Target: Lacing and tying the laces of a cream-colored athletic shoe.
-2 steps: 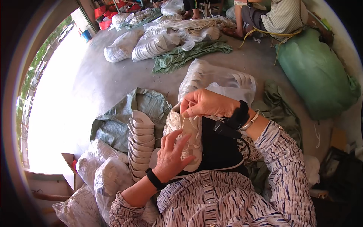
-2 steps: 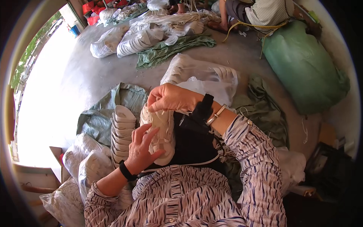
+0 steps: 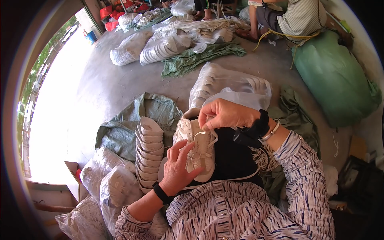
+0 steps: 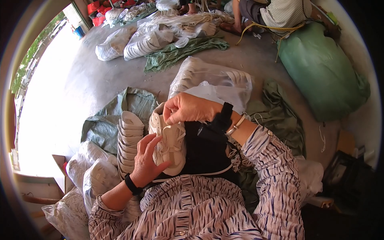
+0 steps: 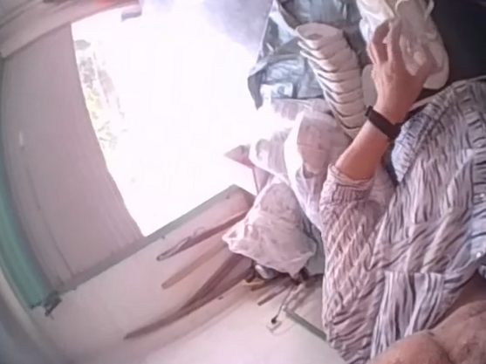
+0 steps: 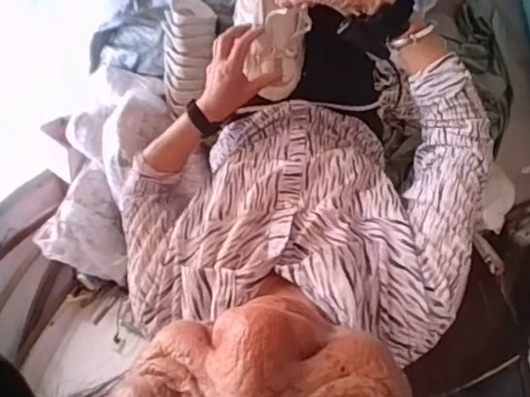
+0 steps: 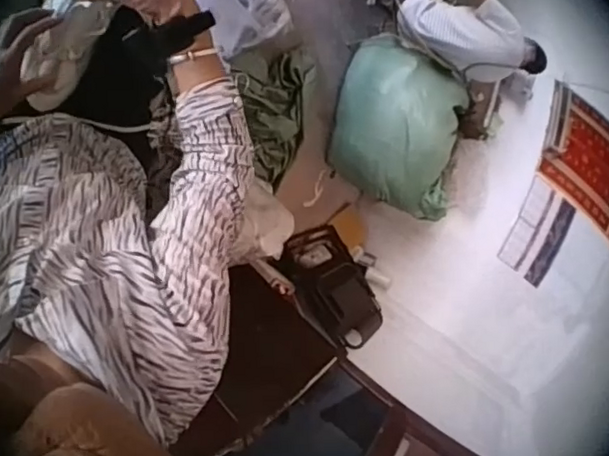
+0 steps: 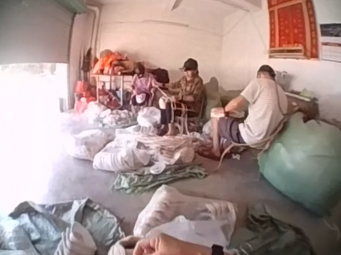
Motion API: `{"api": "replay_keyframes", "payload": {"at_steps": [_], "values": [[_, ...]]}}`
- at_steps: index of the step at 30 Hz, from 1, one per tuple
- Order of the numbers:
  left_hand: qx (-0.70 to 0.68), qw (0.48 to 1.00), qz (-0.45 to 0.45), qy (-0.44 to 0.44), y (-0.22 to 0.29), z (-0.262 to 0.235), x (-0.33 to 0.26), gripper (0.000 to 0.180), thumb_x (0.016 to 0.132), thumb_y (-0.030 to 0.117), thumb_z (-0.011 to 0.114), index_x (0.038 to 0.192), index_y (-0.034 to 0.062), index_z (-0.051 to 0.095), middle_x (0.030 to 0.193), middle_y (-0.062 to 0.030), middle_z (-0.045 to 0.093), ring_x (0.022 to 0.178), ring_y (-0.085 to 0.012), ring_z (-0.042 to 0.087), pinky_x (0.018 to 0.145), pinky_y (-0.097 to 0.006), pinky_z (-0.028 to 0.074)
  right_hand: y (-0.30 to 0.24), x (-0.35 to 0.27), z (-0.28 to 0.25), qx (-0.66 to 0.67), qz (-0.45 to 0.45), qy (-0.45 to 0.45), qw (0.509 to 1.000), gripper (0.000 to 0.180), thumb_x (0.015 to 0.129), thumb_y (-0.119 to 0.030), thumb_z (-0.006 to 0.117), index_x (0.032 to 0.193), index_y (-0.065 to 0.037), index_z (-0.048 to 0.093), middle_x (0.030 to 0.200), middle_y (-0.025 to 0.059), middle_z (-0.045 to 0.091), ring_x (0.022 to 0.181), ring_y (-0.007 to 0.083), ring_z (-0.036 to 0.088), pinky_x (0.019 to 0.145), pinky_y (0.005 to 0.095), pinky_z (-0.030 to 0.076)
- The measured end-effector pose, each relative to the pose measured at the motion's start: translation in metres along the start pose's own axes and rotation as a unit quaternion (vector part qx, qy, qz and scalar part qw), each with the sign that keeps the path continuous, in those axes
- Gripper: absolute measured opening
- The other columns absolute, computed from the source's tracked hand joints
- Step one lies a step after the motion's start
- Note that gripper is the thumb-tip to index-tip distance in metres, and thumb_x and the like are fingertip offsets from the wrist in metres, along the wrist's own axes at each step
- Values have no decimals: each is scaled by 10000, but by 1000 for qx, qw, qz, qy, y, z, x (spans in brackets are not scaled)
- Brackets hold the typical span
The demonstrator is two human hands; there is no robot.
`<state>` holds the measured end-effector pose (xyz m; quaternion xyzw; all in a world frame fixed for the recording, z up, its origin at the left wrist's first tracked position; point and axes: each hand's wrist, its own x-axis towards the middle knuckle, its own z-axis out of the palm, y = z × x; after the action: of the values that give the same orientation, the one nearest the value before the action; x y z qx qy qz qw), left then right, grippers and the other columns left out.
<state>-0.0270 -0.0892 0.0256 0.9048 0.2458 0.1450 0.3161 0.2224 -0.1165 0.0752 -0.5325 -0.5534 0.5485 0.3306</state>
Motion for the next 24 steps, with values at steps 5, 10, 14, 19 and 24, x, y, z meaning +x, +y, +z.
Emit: {"api": "replay_keyframes", "payload": {"at_steps": [5,10,14,19,24], "values": [[-18,1000,2,13,-12,5,-13,699,608,196,796,1218,104,468,1254,-131,429,1153,-333,450,920,-419,431,37,-18,37,-250,-16,-5,968,149,810,-126,597,927,-54,654,799,120,658,760,257,636,692,343,473],[-2,1000,0,4,-8,5,-12,649,607,204,793,1170,112,483,1236,-122,436,1157,-331,444,914,-419,435,32,-19,55,-272,58,-25,960,180,773,-206,637,892,-71,652,751,128,646,717,279,634,653,355,478],[-13,1000,-12,-3,-9,4,-10,658,607,218,797,1178,118,487,1241,-117,439,1157,-329,443,931,-425,422,50,-24,73,-349,-34,111,930,136,732,-167,644,817,-63,624,687,104,626,652,264,627,594,343,477],[-32,999,-10,-3,-12,4,-8,672,617,241,801,1193,110,482,1253,-120,443,1149,-327,454,936,-415,419,52,-23,50,-244,-45,20,968,92,735,-125,624,818,-84,628,691,107,622,662,256,627,598,321,475],[-30,999,-14,-1,-9,4,-13,653,644,225,786,1204,104,472,1259,-125,437,1144,-328,462,918,-413,430,54,-18,38,-147,-66,-77,984,60,791,-105,619,821,-54,627,726,31,631,610,138,583,563,267,448]]}}
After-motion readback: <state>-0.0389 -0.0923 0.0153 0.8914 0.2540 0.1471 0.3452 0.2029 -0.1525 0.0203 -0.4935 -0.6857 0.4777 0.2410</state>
